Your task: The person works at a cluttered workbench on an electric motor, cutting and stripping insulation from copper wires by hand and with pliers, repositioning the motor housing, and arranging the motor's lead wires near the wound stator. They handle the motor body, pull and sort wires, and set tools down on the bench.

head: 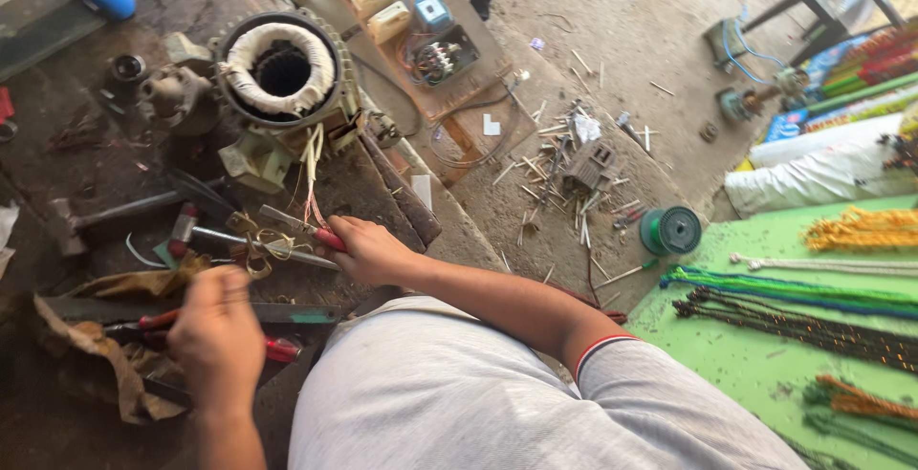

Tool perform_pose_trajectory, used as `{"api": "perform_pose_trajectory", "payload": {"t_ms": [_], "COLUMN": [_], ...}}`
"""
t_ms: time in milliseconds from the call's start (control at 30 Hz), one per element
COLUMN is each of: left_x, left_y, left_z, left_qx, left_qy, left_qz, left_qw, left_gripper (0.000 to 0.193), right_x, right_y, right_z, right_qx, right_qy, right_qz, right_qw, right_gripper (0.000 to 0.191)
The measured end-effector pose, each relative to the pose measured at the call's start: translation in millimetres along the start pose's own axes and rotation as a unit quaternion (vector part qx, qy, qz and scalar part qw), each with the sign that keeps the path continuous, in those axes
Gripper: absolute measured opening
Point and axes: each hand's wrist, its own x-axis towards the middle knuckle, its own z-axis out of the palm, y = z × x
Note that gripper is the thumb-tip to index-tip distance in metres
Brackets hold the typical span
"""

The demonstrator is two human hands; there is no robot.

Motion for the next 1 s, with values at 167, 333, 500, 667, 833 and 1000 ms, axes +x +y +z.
{"api": "perform_pose_trajectory", "payload": {"t_ms": [167,333,500,667,833,1000], "left_x": [3,-11,-14,-7,-9,-13], "left_y": [-69,-106,-92,-82,-88,-91], "left_z": [-8,-3,-15,-43,-70,-80], "left_qx": [-0.317,-0.382,-0.161,-0.163,-0.357,-0.445], "left_qy": [-0.049,-0.141,-0.226,-0.271,-0.328,-0.372], "left_qz": [-0.17,-0.216,-0.169,-0.138,-0.216,-0.157], "left_qw": [0.932,0.887,0.946,0.939,0.848,0.8], "left_gripper": [0.026,0.026,0.032,0.028,0.028,0.028], "right_x": [-2,-8,-15,-6,-10,-23], "right_y": [12,-9,-85,-132,-128,-125], "right_z": [7,7,13,33,45,54], "right_qx": [-0.168,-0.312,-0.029,-0.117,-0.075,-0.078], "right_qy": [-0.046,0.029,0.048,0.029,0.022,0.029], "right_qz": [0.046,-0.011,-0.268,-0.395,-0.344,-0.326], "right_qw": [0.984,0.95,0.962,0.911,0.936,0.942], "right_gripper": [0.054,0.071,0.051,0.044,0.039,0.033]}}
